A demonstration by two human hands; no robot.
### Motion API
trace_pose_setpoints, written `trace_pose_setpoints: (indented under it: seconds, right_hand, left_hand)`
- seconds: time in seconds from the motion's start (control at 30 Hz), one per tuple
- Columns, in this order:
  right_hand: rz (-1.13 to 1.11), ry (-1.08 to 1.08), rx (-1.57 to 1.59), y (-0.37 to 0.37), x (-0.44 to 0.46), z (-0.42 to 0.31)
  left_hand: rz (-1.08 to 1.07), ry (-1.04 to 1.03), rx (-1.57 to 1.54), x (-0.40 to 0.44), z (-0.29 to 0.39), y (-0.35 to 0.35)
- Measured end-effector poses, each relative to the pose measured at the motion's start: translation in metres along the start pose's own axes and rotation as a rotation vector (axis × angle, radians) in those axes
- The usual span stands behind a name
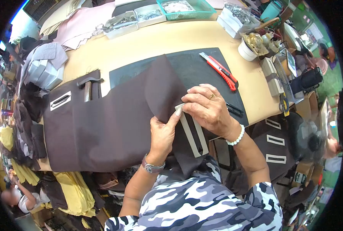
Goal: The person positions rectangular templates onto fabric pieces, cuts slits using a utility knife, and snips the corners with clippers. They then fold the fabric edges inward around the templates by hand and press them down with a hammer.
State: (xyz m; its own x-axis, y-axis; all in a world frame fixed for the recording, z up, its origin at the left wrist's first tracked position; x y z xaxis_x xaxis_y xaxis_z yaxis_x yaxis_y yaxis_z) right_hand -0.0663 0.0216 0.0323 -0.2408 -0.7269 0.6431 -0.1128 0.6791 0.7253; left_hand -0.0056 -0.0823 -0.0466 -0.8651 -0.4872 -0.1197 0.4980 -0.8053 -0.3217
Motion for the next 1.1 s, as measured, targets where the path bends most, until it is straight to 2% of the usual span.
trace_pose_setpoints:
  seconds: [0.1,0.2,0.3,0.33,0.43,0.47,0.53,0.57,0.6,0.8,0.93,1.07,1.1]
  right_hand:
    - [-0.007,-0.091,0.161,-0.001,0.006,0.008]
    - [-0.091,-0.443,0.487,-0.011,0.006,0.029]
    - [-0.039,-0.843,0.92,-0.034,-0.005,0.044]
    - [0.012,-0.812,0.948,-0.041,-0.006,0.045]
    - [0.093,-0.908,0.779,-0.027,0.0,0.042]
    - [0.247,-0.711,0.549,-0.025,-0.003,0.047]
    - [0.298,-0.594,0.418,-0.009,0.003,0.027]
    - [0.322,-0.537,0.35,0.0,0.004,0.013]
    - [0.268,-0.628,0.478,-0.005,0.0,0.005]
    - [0.07,-0.826,0.465,-0.023,-0.032,-0.008]
    - [0.032,-0.894,0.51,-0.029,-0.053,-0.004]
    - [0.129,-0.628,0.431,-0.025,-0.028,-0.013]
    - [0.133,-0.639,0.487,-0.028,-0.022,-0.012]
  left_hand:
    - [-0.063,0.071,-0.058,0.002,-0.004,0.003]
    - [-0.124,0.163,-0.172,0.0,-0.003,0.001]
    - [-0.183,0.194,-0.177,-0.001,-0.005,0.0]
    - [-0.182,0.204,-0.178,0.0,-0.006,0.002]
    - [-0.123,0.182,-0.159,0.001,-0.005,0.007]
    - [-0.07,0.14,-0.14,0.002,-0.003,0.009]
    - [0.108,0.091,-0.119,0.005,0.0,0.018]
    - [0.117,0.105,-0.197,0.011,-0.008,0.023]
    - [0.152,0.087,-0.232,0.014,-0.007,0.026]
    - [0.207,-0.073,-0.332,0.016,0.012,0.027]
    - [0.215,-0.019,-0.322,0.01,0.001,0.035]
    - [0.111,-0.036,-0.355,0.002,0.0,0.025]
    - [0.095,-0.055,-0.346,-0.001,0.001,0.021]
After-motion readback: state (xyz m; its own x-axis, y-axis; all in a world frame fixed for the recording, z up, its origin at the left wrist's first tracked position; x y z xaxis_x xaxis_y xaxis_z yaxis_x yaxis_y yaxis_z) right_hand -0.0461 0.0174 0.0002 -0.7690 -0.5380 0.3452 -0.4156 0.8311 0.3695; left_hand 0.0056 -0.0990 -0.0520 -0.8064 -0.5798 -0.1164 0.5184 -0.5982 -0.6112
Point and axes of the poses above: each hand's wrist, its own x-axis towards the middle knuckle, its own y-axis out of the back of the hand, z = x × y, the point moved 7 cm from there along x, towards the middle knuckle, and after that the axes turned 6 degrees about x, right-handed, at the moved point
